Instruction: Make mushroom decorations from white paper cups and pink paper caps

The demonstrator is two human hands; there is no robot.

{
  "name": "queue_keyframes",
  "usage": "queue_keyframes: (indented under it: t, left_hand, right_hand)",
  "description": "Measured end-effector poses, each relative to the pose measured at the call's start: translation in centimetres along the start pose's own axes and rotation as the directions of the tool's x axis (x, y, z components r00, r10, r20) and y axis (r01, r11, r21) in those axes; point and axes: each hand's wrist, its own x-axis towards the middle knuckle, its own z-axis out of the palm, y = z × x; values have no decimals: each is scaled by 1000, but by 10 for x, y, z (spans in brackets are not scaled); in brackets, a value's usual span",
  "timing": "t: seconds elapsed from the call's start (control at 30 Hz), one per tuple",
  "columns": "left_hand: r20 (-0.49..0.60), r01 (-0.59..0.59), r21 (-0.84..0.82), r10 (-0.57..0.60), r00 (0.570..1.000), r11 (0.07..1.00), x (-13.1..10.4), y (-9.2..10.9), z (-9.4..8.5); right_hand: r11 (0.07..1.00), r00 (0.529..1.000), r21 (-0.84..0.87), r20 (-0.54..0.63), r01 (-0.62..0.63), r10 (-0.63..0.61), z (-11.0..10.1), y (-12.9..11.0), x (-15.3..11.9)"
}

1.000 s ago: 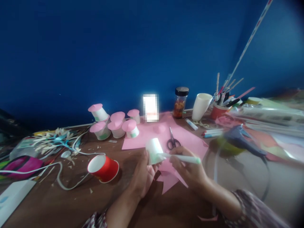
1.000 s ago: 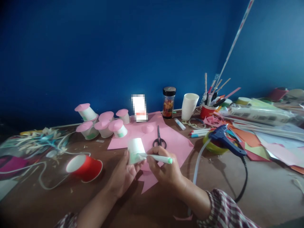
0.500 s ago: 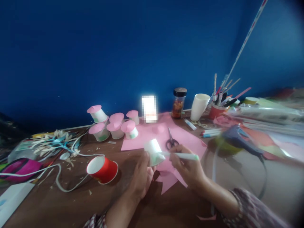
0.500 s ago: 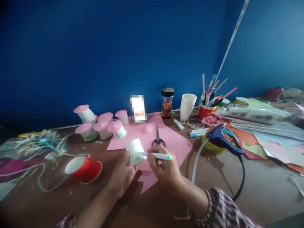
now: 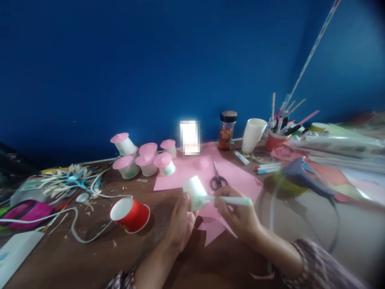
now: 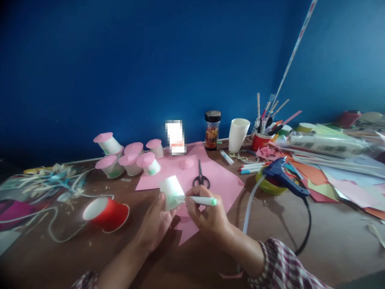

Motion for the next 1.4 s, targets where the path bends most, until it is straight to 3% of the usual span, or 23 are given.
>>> queue_keyframes:
  t: [0.43, 1.4]
  left_hand:
    - [-48, 28, -5, -28, 998, 1000, -2, 5, 7]
    - [-15, 66, -11, -66, 998, 998, -4, 4, 9]
  right_hand:
    - [997, 997, 42, -40, -64, 65, -3, 2, -1]
    - [996, 996, 44, -54, -73, 75, -3, -1, -2]
